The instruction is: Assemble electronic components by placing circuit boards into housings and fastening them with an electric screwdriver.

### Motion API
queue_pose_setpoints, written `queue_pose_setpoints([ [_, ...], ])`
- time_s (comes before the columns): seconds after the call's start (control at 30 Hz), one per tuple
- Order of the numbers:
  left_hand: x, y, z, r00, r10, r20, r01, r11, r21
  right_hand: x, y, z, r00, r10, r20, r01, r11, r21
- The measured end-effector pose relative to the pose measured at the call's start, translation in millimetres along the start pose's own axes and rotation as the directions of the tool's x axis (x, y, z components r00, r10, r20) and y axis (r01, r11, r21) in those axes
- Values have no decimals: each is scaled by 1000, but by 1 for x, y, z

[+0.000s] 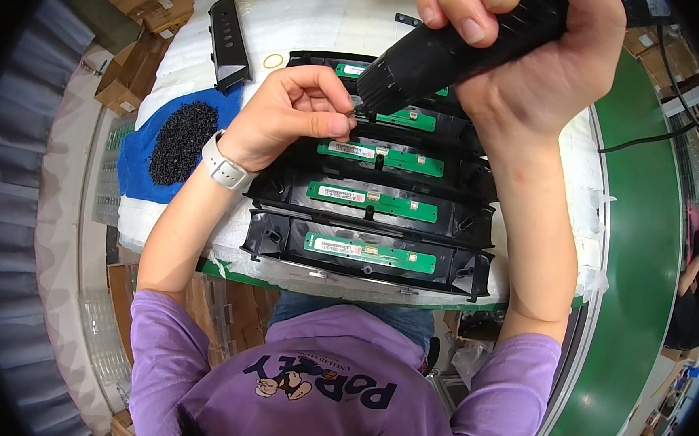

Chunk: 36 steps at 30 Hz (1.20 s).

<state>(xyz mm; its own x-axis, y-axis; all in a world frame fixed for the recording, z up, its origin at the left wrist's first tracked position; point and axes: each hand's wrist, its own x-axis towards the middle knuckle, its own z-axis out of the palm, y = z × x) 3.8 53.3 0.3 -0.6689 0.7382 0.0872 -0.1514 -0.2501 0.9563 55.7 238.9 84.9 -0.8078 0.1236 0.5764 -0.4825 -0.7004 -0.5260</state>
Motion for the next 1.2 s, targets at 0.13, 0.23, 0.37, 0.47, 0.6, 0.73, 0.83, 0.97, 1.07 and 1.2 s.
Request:
queue_pose_setpoints([
  [0.13,-5,5,-1,997,-68,22,68,997,-21,1,2,5,998,22,-66,-21,1000,14],
  [0.23,-13,11,4,999,-39,-33,42,994,98,8,7,1,991,61,-115,-58,998,29],
  [0.37,-32,33,-3,923,325,-205,-79,681,728,31,49,-29,859,-57,508,-371,615,696],
  [0.47,-73,46,-29,826,493,-274,248,118,961,32,59,-32,897,-17,441,-51,988,142],
  [0.6,-122,47,-61,802,421,-423,567,-317,760,6,43,-12,981,182,62,-151,929,-336],
  [0.73,-143,42,-75,790,378,-482,587,-242,772,2,49,-8,976,205,79,-162,915,-370],
  [0.83,-144,41,-78,764,330,-554,611,-92,787,2,51,-4,976,206,73,-157,892,-423],
  [0.97,-138,41,-76,770,401,-497,557,-42,829,7,51,-2,973,213,91,-142,860,-490],
  [1.07,-137,43,-77,740,485,-465,532,0,847,10,52,1,950,258,176,-134,846,-516],
  [1.2,-138,43,-77,713,512,-479,499,110,860,11,53,-3,938,281,202,-165,875,-455],
])
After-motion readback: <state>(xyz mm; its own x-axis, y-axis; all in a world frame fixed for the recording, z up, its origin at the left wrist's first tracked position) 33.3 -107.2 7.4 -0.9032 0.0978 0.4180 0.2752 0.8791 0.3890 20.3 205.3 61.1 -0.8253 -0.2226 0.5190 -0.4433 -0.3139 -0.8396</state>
